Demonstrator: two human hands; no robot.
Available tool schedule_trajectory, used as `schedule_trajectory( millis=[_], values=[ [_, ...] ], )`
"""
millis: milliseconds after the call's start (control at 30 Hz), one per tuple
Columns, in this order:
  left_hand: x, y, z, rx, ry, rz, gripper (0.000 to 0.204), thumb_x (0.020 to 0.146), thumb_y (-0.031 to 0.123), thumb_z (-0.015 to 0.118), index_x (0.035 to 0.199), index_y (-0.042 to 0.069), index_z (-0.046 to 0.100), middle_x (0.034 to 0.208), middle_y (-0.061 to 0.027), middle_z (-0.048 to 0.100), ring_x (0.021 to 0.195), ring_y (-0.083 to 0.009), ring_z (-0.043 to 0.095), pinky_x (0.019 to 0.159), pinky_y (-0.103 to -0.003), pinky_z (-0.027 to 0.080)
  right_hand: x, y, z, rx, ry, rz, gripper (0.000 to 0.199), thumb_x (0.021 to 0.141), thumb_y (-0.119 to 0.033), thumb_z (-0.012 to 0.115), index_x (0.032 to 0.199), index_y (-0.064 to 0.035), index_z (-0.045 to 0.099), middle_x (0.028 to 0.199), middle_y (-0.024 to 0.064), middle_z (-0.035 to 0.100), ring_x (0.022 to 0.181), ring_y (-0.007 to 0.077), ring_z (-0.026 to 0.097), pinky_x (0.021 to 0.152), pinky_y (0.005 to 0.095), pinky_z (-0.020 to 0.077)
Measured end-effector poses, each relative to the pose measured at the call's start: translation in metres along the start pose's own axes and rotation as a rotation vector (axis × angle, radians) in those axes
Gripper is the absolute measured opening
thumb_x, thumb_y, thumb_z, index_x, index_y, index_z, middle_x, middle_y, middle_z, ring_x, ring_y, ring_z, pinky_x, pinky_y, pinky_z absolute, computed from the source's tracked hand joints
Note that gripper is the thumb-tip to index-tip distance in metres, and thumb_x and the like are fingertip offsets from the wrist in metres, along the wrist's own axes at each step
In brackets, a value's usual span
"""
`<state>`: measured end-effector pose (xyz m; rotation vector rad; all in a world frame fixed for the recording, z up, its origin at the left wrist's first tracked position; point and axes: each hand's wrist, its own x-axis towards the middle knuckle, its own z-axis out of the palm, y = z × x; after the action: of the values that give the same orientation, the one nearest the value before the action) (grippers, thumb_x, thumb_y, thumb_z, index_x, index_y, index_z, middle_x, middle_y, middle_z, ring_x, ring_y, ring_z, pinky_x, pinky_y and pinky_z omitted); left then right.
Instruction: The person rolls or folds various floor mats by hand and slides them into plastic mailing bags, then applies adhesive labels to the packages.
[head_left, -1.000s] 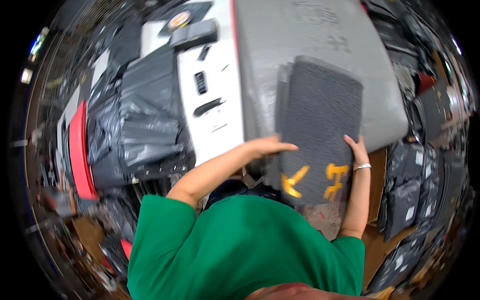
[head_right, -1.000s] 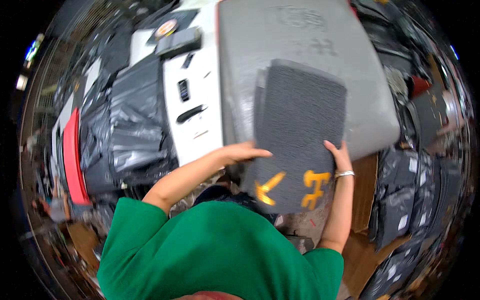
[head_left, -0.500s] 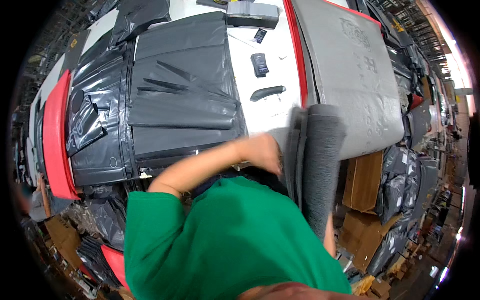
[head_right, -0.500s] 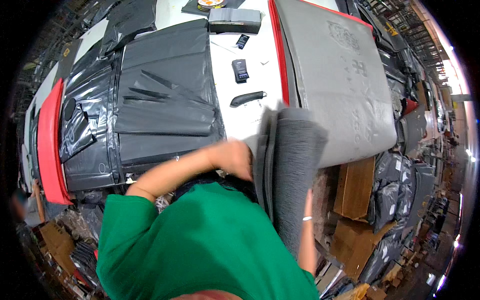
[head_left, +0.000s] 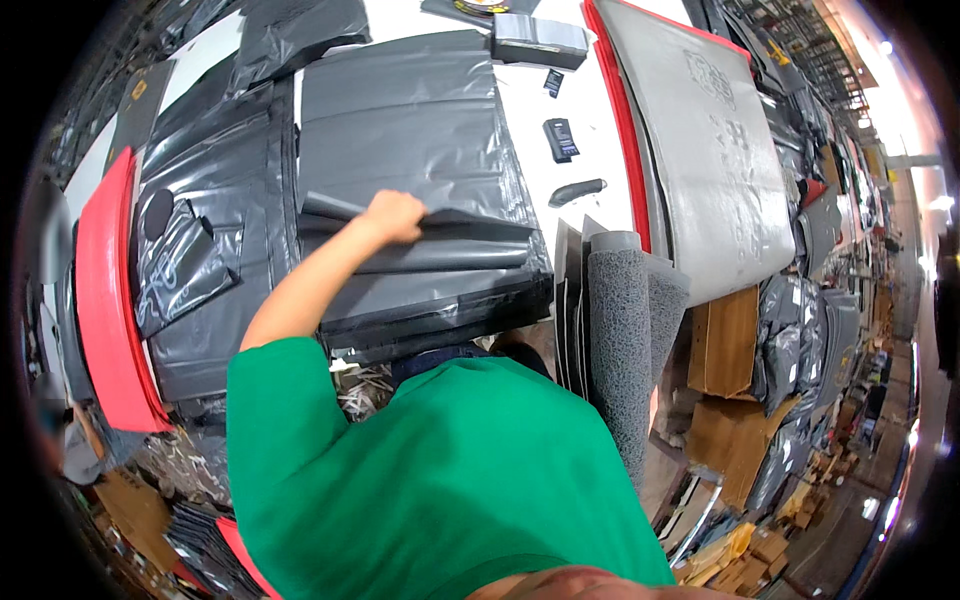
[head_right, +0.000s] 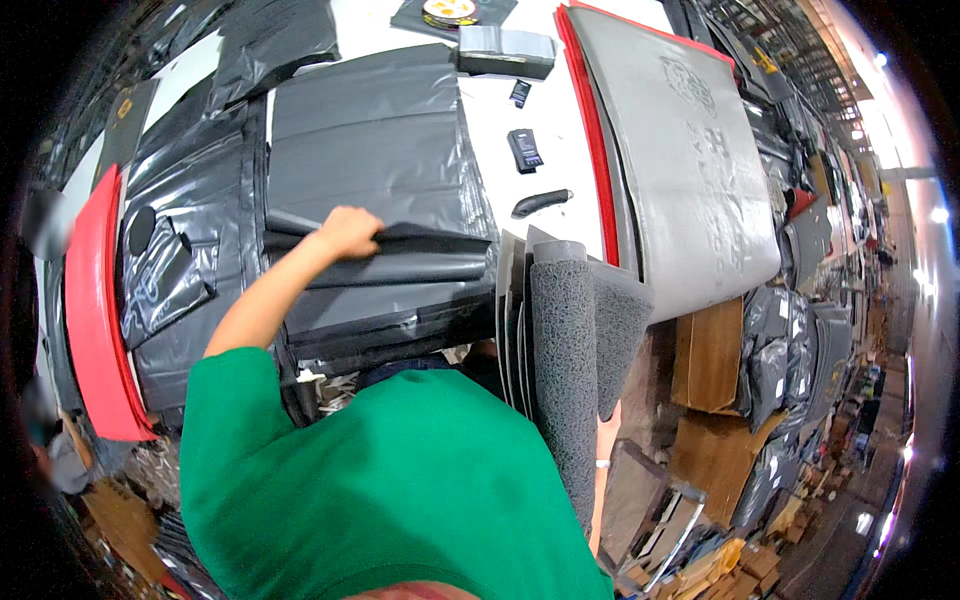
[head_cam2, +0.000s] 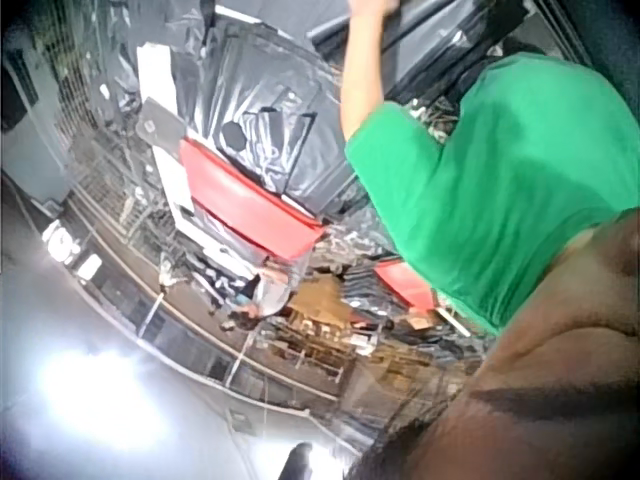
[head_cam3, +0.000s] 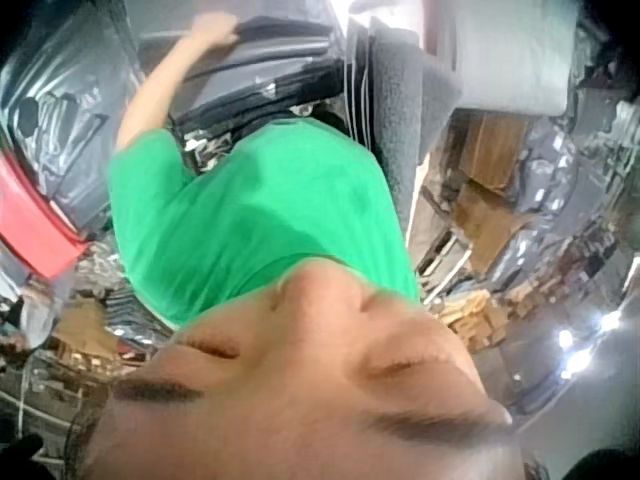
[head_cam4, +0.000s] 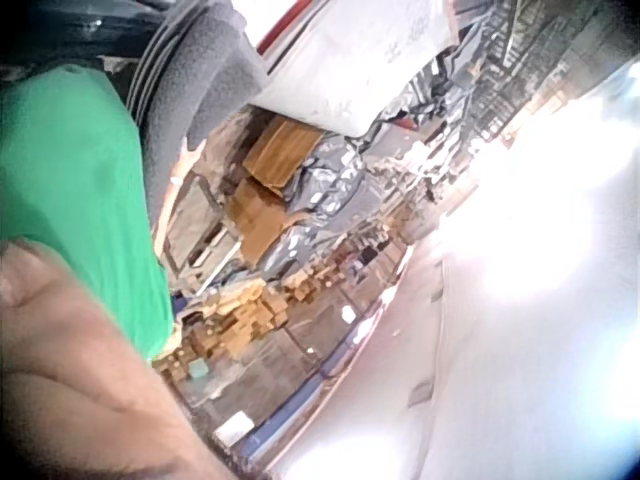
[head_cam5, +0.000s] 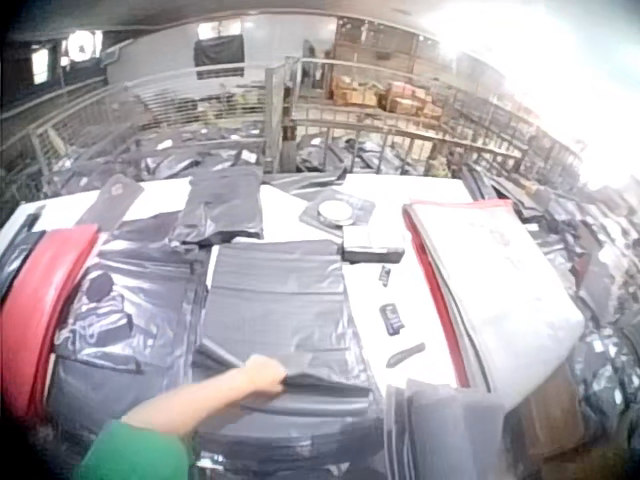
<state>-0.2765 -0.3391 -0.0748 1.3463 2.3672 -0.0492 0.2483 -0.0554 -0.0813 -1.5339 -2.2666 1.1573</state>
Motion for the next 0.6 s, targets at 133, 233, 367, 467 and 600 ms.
schedule_trajectory(
  millis=[133, 233, 367, 467, 600],
  values=[
    [-0.090, 0.054, -0.001, -0.113, -0.292, 0.095, 0.063, 0.071, 0.066, 0.053, 0.108, 0.017, 0.062, 0.092, -0.0129, 0.065, 0.089, -0.0306, 0.062, 0.077, -0.043, 0.049, 0.028, 0.005, -0.003, -0.039, -0.009, -0.124, 0.062, 0.075, -0.009, 0.067, 0.128, 0.0070, 0.038, 0.126, 0.0192, 0.048, 0.116, 0.0268, 0.046, 0.099, 0.0338, 0.0338],
    [-0.097, 0.054, 0.010, -0.444, -0.003, -0.007, 0.051, 0.078, 0.054, 0.055, 0.119, 0.023, 0.057, 0.122, -0.0110, 0.053, 0.118, -0.0277, 0.045, 0.095, -0.040, 0.039, 0.062, 0.002, 0.002, -0.021, -0.064, -0.231, 0.062, 0.075, -0.010, 0.067, 0.128, 0.0069, 0.038, 0.126, 0.0189, 0.048, 0.116, 0.0265, 0.046, 0.099, 0.0337, 0.0334],
    [-0.084, 0.071, 0.108, -0.214, 0.337, -0.038, 0.055, 0.078, 0.048, 0.059, 0.127, 0.025, 0.048, 0.144, -0.0110, 0.025, 0.134, -0.0354, 0.016, 0.102, -0.062, 0.012, 0.083, -0.065, 0.021, 0.301, -0.291, -0.175, 0.062, 0.076, -0.010, 0.067, 0.128, 0.0070, 0.038, 0.126, 0.0176, 0.048, 0.115, 0.0250, 0.047, 0.098, 0.0329, 0.0341],
    [-0.071, 0.092, 0.109, -0.231, 0.393, -0.166, 0.057, 0.079, 0.045, 0.059, 0.132, 0.034, 0.041, 0.145, -0.0069, 0.025, 0.136, -0.0321, 0.014, 0.104, -0.062, 0.008, 0.076, -0.125, 0.030, 0.295, -0.432, -0.227, 0.064, 0.072, -0.011, 0.070, 0.126, 0.0065, 0.040, 0.119, 0.0146, 0.053, 0.106, 0.0217, 0.051, 0.095, 0.0318, 0.0370],
    [-0.133, 0.081, 0.121, -0.495, 0.293, 0.011, 0.028, 0.081, 0.024, 0.059, 0.108, 0.027, 0.063, 0.137, -0.0063, 0.041, 0.133, -0.0281, 0.025, 0.106, -0.057, 0.012, 0.089, -0.154, 0.039, 0.267, -0.564, -0.294, 0.064, 0.070, -0.010, 0.072, 0.124, 0.0057, 0.041, 0.112, 0.0120, 0.056, 0.099, 0.0199, 0.054, 0.089, 0.0303, 0.0408]
  ],
)
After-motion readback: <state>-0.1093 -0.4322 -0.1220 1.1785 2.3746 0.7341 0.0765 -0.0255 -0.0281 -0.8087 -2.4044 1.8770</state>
